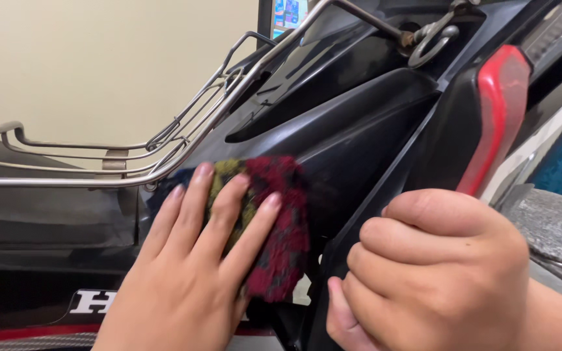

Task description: The person uses a multi-colored cloth to wipe the side panel and rear fender of a black Honda motorcycle. The hands move along the bodywork, cleaning the surface around the red and silver decorative stripes and the chrome luggage rack.

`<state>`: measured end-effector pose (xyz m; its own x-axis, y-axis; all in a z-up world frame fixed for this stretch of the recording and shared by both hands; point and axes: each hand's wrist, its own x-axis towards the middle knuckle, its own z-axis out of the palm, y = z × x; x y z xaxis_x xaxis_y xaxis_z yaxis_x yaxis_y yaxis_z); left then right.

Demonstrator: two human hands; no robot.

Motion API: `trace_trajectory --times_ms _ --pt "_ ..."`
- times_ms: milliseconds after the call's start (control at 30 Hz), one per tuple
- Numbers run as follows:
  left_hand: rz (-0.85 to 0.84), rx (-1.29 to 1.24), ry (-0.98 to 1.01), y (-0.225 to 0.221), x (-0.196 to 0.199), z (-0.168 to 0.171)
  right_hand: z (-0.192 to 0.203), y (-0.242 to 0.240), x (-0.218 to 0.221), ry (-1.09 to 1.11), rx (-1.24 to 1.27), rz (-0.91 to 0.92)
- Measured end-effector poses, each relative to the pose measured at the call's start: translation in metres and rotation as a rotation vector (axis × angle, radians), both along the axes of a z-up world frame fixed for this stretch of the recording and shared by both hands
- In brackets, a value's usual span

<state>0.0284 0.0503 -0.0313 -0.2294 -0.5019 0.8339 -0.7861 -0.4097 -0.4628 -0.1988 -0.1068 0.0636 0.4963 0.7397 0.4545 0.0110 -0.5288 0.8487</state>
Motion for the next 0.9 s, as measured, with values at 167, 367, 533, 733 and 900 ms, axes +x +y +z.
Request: trace_trajectory --times_ms 167,367,533,733,900 --pt "-0.144 -0.039 0.133 -0.055 -0.039 0.033 0.002 0.006 0.001 0.021 0.021 0.011" --pt "-0.094 -0.103 -0.082 -0.119 -0.046 0.102 0.002 0.004 -0.005 0.043 0.009 -0.031" --pt "-0.094 -0.021 -0.043 -0.023 -0.017 0.019 0.001 0.002 -0.002 0.022 -0.002 -0.03" --pt "-0.089 -0.046 -0.067 -0.048 -0.023 0.032 0.0 0.006 0.004 0.005 0.016 -0.017" --pt "-0.092 -0.155 0.01 -0.136 -0.057 0.096 0.002 0.003 -0.004 0.008 0.028 -0.03"
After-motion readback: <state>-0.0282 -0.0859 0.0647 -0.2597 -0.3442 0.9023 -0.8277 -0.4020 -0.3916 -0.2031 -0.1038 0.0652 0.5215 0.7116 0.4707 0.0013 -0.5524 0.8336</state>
